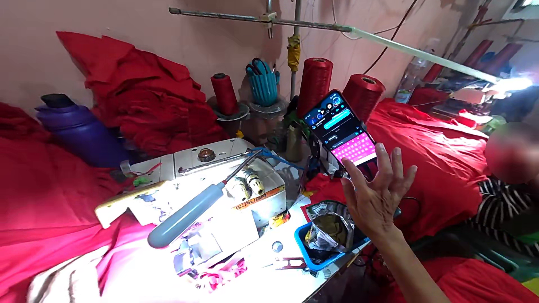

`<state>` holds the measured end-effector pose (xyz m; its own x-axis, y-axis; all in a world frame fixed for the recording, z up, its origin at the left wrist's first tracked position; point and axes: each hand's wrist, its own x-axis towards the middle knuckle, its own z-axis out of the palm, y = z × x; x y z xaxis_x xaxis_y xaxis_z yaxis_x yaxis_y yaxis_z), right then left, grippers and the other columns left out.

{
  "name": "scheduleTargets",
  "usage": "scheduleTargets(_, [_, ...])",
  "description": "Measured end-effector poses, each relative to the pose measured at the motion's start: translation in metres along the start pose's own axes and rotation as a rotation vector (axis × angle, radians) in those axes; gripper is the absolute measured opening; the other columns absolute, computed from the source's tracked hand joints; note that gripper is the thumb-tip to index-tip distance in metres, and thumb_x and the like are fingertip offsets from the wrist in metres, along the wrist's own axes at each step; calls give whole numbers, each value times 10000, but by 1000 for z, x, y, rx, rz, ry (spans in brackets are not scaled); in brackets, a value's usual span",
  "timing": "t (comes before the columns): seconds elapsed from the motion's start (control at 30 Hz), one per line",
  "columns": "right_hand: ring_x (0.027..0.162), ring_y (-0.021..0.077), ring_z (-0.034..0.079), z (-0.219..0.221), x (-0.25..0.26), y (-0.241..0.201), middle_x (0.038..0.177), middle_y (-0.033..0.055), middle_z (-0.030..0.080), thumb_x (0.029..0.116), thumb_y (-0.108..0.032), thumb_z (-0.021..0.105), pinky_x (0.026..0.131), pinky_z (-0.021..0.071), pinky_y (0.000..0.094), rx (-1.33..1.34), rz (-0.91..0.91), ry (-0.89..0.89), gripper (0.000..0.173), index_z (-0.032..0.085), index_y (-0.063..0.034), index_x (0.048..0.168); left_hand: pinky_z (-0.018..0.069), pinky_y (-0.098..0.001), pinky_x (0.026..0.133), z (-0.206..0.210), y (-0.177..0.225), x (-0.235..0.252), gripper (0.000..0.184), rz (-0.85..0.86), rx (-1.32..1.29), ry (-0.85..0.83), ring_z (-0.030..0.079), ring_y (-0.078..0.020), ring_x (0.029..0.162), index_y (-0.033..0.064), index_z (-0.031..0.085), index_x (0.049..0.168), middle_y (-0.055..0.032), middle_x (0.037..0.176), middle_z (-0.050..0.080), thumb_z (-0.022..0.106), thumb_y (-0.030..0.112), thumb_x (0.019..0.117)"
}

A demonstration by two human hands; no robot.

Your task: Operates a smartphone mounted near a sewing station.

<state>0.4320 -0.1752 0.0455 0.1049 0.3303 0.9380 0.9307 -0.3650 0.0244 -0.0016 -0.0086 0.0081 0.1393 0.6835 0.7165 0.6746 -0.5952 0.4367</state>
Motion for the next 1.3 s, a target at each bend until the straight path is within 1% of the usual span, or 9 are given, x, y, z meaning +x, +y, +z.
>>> scheduleTargets(0.07, [1502,504,251,1,0,0,1567,250,404,1028,-352,529,1107,105,794,13,10,-12,338,676,-262,1318,443,-390,1051,2,-4,-1,367,9,26,-5,626,-370,1143,-129,661,1147,-324,1143,663,368,76,1063])
scheduleTargets(0.2, [1497,514,253,0,1,0,1564,257,405,1023,-350,534,1101,111,799,24,14,-11,340,676,-263,1319,444,-408,1053,1,-1,0,383,-5,31,-13,622,-398,1146,-143,657,1145,-346,1153,652,355,74,1058])
scheduleTargets(0.3, [1505,487,253,-1,-1,-3,1554,245,419,1028,-352,536,1119,104,774,25,-16,11,318,684,-261,1294,434,-421,1064,0,3,1,390,-27,28,-16,616,-423,1155,-156,656,1145,-361,1161,647,351,70,1055])
scheduleTargets(0.43, [1512,478,246,1,-2,-5,1558,223,424,1020,-354,544,1122,99,777,24,-18,-4,319,681,-264,1294,444,-373,1056,-1,2,1,387,-35,0,-15,646,-363,1135,-115,678,1163,-312,1161,677,367,93,1064])
scheduleTargets(0.63, [1499,504,261,2,-4,-4,1559,253,414,1023,-361,536,1103,104,798,24,2,-20,345,675,-257,1321,452,-400,1060,-4,20,3,384,-70,-25,-20,651,-417,1146,-125,682,1164,-332,1178,674,363,62,1057])
scheduleTargets(0.77, [1499,507,256,5,-3,-3,1564,253,407,1014,-354,549,1106,106,795,29,7,-21,346,676,-253,1320,443,-419,1056,-1,3,0,378,-7,2,-20,616,-416,1144,-153,655,1151,-357,1163,643,356,56,1050])
scheduleTargets(0.9, [1507,478,258,-1,-3,-5,1558,242,413,1023,-373,531,1125,106,769,25,2,-6,353,656,-264,1335,441,-436,1056,-2,6,1,380,-26,11,-25,613,-435,1144,-168,647,1149,-370,1169,636,354,47,1041])
scheduleTargets(1.03, [1492,499,273,-13,-3,1,1544,256,430,1038,-403,494,1119,112,776,42,43,-18,368,682,-234,1305,439,-441,1059,-2,8,1,373,-30,12,-19,616,-443,1137,-167,651,1143,-372,1165,637,361,46,1042])
scheduleTargets(1.3, [1482,539,257,-21,2,12,1548,292,405,1034,-410,484,1116,109,782,1,86,-19,398,677,-223,1328,441,-424,1060,-1,5,0,372,-27,10,-16,616,-424,1150,-162,653,1146,-361,1165,643,364,50,1046])
